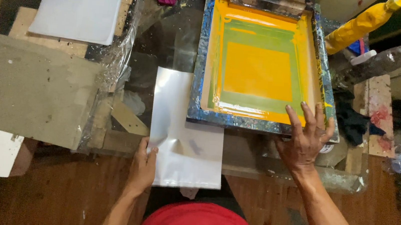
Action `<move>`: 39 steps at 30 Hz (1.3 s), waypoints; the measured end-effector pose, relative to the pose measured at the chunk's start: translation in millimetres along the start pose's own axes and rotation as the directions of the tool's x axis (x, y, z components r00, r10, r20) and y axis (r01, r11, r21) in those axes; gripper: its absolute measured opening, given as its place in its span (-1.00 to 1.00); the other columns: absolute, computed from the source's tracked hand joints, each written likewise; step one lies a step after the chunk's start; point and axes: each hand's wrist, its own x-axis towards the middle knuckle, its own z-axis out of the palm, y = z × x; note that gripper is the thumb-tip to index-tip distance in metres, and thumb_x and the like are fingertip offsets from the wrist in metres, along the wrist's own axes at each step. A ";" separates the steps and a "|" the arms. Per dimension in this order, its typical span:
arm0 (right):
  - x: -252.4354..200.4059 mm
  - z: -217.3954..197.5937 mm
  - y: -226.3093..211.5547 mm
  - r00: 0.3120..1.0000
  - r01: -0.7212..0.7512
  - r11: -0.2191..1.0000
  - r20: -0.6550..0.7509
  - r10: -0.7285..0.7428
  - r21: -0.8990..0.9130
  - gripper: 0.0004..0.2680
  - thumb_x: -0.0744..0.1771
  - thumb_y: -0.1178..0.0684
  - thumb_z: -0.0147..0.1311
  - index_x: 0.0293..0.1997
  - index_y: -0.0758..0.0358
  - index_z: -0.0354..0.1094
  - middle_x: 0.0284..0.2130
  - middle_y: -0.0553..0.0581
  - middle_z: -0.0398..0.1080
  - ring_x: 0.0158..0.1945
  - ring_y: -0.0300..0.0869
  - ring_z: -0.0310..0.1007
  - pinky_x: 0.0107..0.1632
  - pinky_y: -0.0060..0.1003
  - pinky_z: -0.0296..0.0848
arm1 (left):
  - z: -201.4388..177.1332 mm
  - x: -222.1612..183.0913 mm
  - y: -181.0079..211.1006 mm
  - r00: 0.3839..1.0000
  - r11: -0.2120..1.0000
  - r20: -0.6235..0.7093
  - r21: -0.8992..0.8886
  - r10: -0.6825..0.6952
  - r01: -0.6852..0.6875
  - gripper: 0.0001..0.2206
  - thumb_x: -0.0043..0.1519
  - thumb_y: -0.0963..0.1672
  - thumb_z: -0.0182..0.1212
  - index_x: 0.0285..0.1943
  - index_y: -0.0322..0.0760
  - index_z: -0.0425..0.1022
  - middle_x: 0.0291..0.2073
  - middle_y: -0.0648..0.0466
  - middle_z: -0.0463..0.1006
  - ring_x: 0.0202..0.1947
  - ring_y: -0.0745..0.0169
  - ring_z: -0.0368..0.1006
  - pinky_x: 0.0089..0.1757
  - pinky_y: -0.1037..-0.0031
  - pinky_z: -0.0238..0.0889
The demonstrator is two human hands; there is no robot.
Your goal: Manual screen printing of yellow ink onto small sheets using a squeegee and a hinged screen frame.
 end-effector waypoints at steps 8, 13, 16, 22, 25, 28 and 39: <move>100.5 -67.0 36.0 0.997 0.001 0.994 -0.073 0.007 0.106 -0.35 0.22 -0.11 0.37 0.49 0.05 0.17 0.45 0.31 0.06 0.60 0.26 -0.15 0.36 0.53 -0.02 | 66.3 24.1 41.4 0.997 0.997 0.026 -0.007 0.077 -0.077 -0.71 0.40 -0.07 -0.16 0.17 -0.21 0.39 -0.09 -0.04 0.64 -0.13 0.04 0.55 -0.15 0.27 0.38; 142.2 -89.1 48.2 0.996 0.029 0.991 -0.091 -0.018 0.128 -0.38 0.28 -0.16 0.42 0.49 0.10 0.17 0.46 0.31 0.01 0.59 0.26 -0.18 0.44 0.52 -0.04 | 102.8 45.0 66.5 0.990 0.991 0.040 -0.020 0.136 -0.135 -0.71 0.42 -0.09 -0.21 0.23 -0.20 0.32 -0.14 -0.08 0.61 -0.28 0.04 0.57 -0.32 0.29 0.37; 158.1 -96.1 55.2 0.998 0.027 0.989 -0.068 -0.017 0.148 -0.37 0.27 -0.16 0.39 0.50 0.07 0.14 0.46 0.30 0.01 0.59 0.26 -0.18 0.42 0.53 -0.05 | 118.1 53.2 81.1 0.963 0.964 0.042 -0.018 0.267 -0.266 -0.73 0.40 -0.10 -0.18 0.16 -0.24 0.36 -0.15 -0.12 0.59 -0.27 -0.06 0.51 -0.28 0.20 0.27; 185.9 -111.4 61.6 0.998 0.041 0.984 -0.051 -0.033 0.171 -0.36 0.26 -0.05 0.43 0.53 0.06 0.17 0.46 0.30 -0.05 0.59 0.24 -0.25 0.42 0.55 0.02 | 145.5 68.3 116.6 0.989 0.989 0.086 0.075 0.123 -0.130 -0.54 0.43 -0.07 -0.22 0.52 -0.27 0.13 0.26 -0.22 0.45 -0.30 0.06 0.49 -0.28 0.17 0.19; 194.6 -117.5 64.9 0.998 0.063 0.980 -0.041 -0.056 0.191 -0.31 0.17 0.02 0.37 0.51 0.11 0.20 0.45 0.29 -0.04 0.58 0.30 -0.21 0.41 0.48 0.02 | 161.1 89.1 118.6 0.991 0.984 0.064 0.128 0.120 -0.127 -0.52 0.44 -0.06 -0.18 0.56 -0.21 0.08 0.51 -0.14 0.19 0.43 -0.20 0.23 0.24 0.11 0.21; 196.5 -115.9 71.1 0.998 0.058 0.977 0.001 -0.060 0.206 -0.26 0.16 0.03 0.39 0.57 0.03 0.15 0.50 0.22 -0.13 0.61 0.30 -0.27 0.38 0.61 0.04 | 170.9 110.1 121.6 0.988 0.979 0.060 0.139 0.145 -0.152 -0.53 0.44 -0.07 -0.17 0.55 -0.23 0.11 0.50 -0.17 0.20 0.45 -0.24 0.19 0.30 0.09 0.11; 203.0 -115.0 77.8 0.998 0.056 0.980 0.009 -0.059 0.193 -0.32 0.26 0.02 0.46 0.59 -0.01 0.17 0.55 0.15 -0.21 0.65 0.17 -0.37 0.46 0.72 0.12 | 181.8 133.0 140.9 0.985 0.984 0.063 0.070 0.161 -0.165 -0.62 0.42 -0.09 -0.19 0.41 -0.21 0.25 0.17 -0.12 0.51 0.06 -0.07 0.49 0.00 0.23 0.35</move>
